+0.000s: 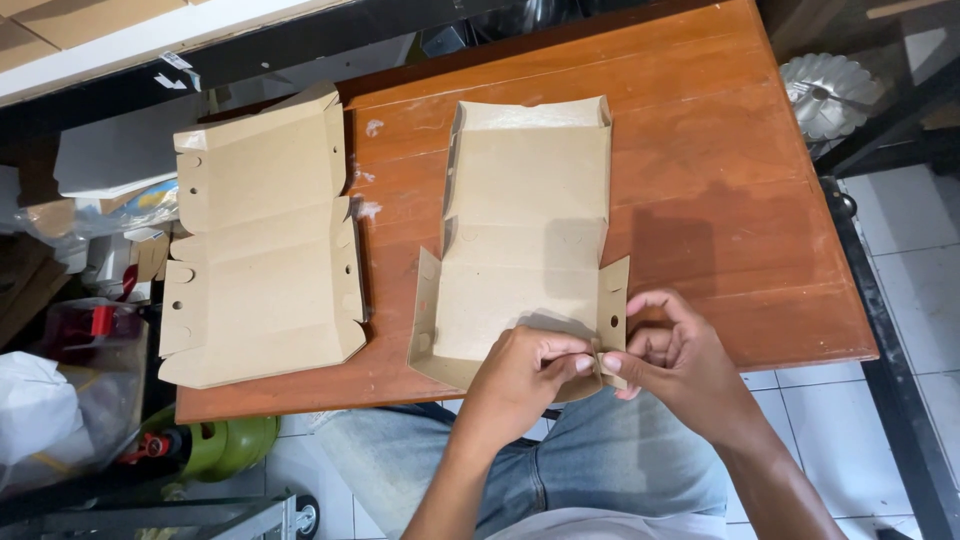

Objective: The person assembles flat cardboard boxes by folding along pre-scored lines and interlocking tabs to form rectangular containers. They handle multiple boxes one at a time, folding and locking the sides, then placing the completed boxes on a nearby shelf.

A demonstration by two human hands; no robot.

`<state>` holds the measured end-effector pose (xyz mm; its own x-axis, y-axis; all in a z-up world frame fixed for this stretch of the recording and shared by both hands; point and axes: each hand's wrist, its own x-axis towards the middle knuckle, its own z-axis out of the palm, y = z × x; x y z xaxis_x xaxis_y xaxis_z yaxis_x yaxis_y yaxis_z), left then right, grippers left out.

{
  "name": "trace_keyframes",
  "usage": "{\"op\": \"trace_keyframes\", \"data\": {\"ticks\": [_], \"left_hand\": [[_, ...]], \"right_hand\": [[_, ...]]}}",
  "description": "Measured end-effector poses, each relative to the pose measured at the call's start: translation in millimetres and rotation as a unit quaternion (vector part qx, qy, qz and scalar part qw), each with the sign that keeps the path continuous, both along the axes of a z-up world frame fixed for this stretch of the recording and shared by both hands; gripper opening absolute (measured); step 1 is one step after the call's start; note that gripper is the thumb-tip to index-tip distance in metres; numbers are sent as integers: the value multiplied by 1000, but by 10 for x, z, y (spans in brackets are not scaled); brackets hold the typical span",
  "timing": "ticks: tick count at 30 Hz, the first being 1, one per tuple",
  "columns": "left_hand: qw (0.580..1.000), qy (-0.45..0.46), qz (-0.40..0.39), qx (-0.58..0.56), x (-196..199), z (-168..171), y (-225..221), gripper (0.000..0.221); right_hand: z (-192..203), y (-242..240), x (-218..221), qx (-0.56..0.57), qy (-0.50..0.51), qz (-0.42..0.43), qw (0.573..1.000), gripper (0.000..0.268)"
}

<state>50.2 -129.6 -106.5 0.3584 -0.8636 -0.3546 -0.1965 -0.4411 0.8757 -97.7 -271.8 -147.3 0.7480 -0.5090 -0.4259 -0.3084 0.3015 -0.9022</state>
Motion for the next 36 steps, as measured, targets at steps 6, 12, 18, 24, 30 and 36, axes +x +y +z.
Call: {"op": "trace_keyframes", "data": {"ticks": [6,12,18,24,30,36], "left_hand": [[999,-38,10,-25,-52,26,11,35],[998,3,48,-46,-48,99,-43,8],[996,-73,18,-51,-81,72,-51,25],[988,-122,-26,-90,-118,107,10,9],[967,-167,164,-97,301,473,275,59],[932,-191,291,97,820,150,604,28]], "right_hand": [[128,149,84,-72,19,-53,996,46],[-90,74,-44,-18,-38,-99,994,13],[-102,71,6,-68,-43,-42,996,23],[-135,-21,87,-53,-75,36,995,29],[-71,-102,83,-205,21,-31,978,39],[717,93,763,-464,-8,145,874,31]]}}
